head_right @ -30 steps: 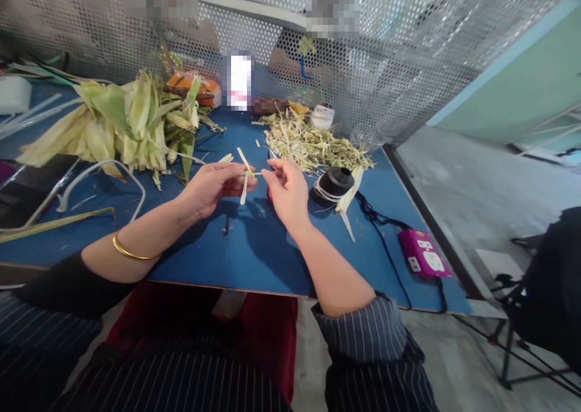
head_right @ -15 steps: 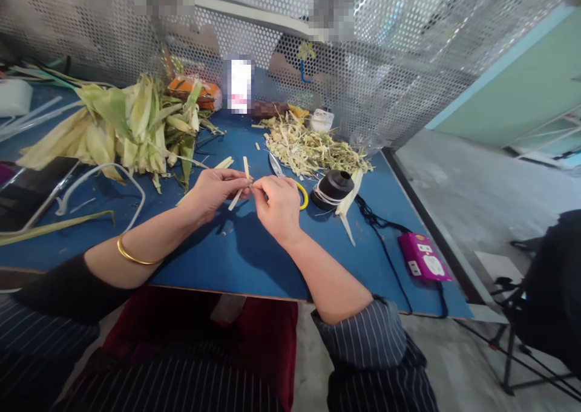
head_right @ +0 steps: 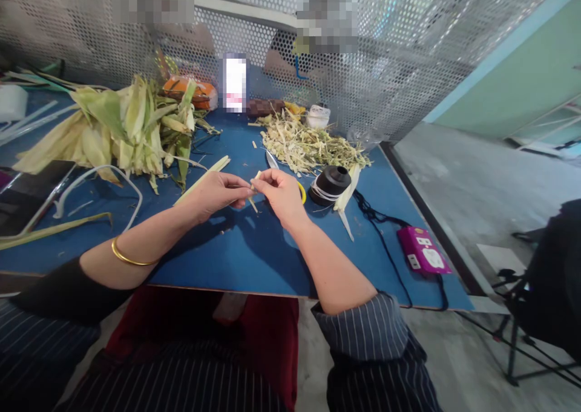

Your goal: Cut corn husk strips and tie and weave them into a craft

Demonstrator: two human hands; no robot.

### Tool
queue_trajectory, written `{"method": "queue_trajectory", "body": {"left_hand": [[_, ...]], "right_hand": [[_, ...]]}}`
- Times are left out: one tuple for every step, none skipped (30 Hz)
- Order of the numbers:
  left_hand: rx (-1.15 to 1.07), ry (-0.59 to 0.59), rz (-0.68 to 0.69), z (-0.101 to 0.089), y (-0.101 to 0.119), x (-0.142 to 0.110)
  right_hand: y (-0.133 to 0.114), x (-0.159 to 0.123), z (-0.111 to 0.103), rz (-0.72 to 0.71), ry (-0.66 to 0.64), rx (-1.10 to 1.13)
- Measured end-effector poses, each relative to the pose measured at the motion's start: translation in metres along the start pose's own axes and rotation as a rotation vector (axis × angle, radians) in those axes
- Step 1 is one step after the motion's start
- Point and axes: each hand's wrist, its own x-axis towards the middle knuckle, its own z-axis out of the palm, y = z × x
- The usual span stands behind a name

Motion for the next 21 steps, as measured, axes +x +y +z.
{"method": "queue_trajectory", "body": {"left_hand": [[0.024,0.006,0.018,0.0,-0.001,0.001],[0.055,0.014,0.035,-0.001,-0.003,0.001],[0.095,0.025,0.055,-0.002,-0.004,0.001],[0.138,0.035,0.078,-0.003,-0.005,0.002],[0.179,0.045,0.1,-0.003,-0.006,0.002],[0.214,0.053,0.117,-0.004,-0.007,0.002],[0.241,0.061,0.127,-0.005,-0.008,0.002],[0.256,0.066,0.128,-0.005,-0.008,0.002],[0.26,0.061,0.123,-0.005,-0.008,0.002],[0.256,0.046,0.113,-0.005,-0.008,0.002],[0.251,0.026,0.102,-0.005,-0.008,0.002],[0.245,0.009,0.093,-0.005,-0.007,0.002],[0.23,0.0,0.085,-0.005,-0.007,0.002],[0.199,0.002,0.079,-0.005,-0.007,0.002],[0.149,0.014,0.074,-0.005,-0.007,0.003],[0.081,0.028,0.065,-0.005,-0.007,0.003],[0.002,0.042,0.051,-0.005,-0.007,0.004],[-0.076,0.047,0.028,-0.006,-0.007,0.005],[-0.14,0.046,-0.005,-0.006,-0.007,0.005],[-0.185,0.041,-0.04,-0.007,-0.008,0.006],[-0.212,0.03,-0.072,-0.007,-0.008,0.006]], "right_hand": [[0.001,0.0,0.001,0.011,0.017,0.003],[0.003,0.0,0.001,0.025,0.038,0.008],[0.005,0.0,0.002,0.04,0.059,0.016],[0.007,0.0,0.003,0.058,0.08,0.03],[0.009,0.0,0.004,0.078,0.089,0.048],[0.011,0.0,0.004,0.094,0.083,0.065],[0.012,0.001,0.005,0.103,0.066,0.073],[0.013,0.001,0.005,0.101,0.051,0.068],[0.014,0.0,0.005,0.088,0.042,0.048],[0.015,0.0,0.005,0.066,0.042,0.016],[0.015,0.0,0.004,0.038,0.053,-0.019],[0.015,0.0,0.004,0.012,0.066,-0.05],[0.015,-0.001,0.004,-0.007,0.073,-0.071],[0.015,-0.001,0.003,-0.018,0.073,-0.075],[0.014,-0.001,0.003,-0.022,0.071,-0.065],[0.013,-0.001,0.003,-0.022,0.071,-0.046],[0.011,-0.001,0.003,-0.02,0.072,-0.022],[0.01,-0.001,0.002,-0.019,0.078,0.005],[0.008,-0.001,0.002,-0.019,0.087,0.033],[0.007,-0.001,0.002,-0.019,0.091,0.057],[0.006,-0.001,0.003,-0.018,0.089,0.076]]}}
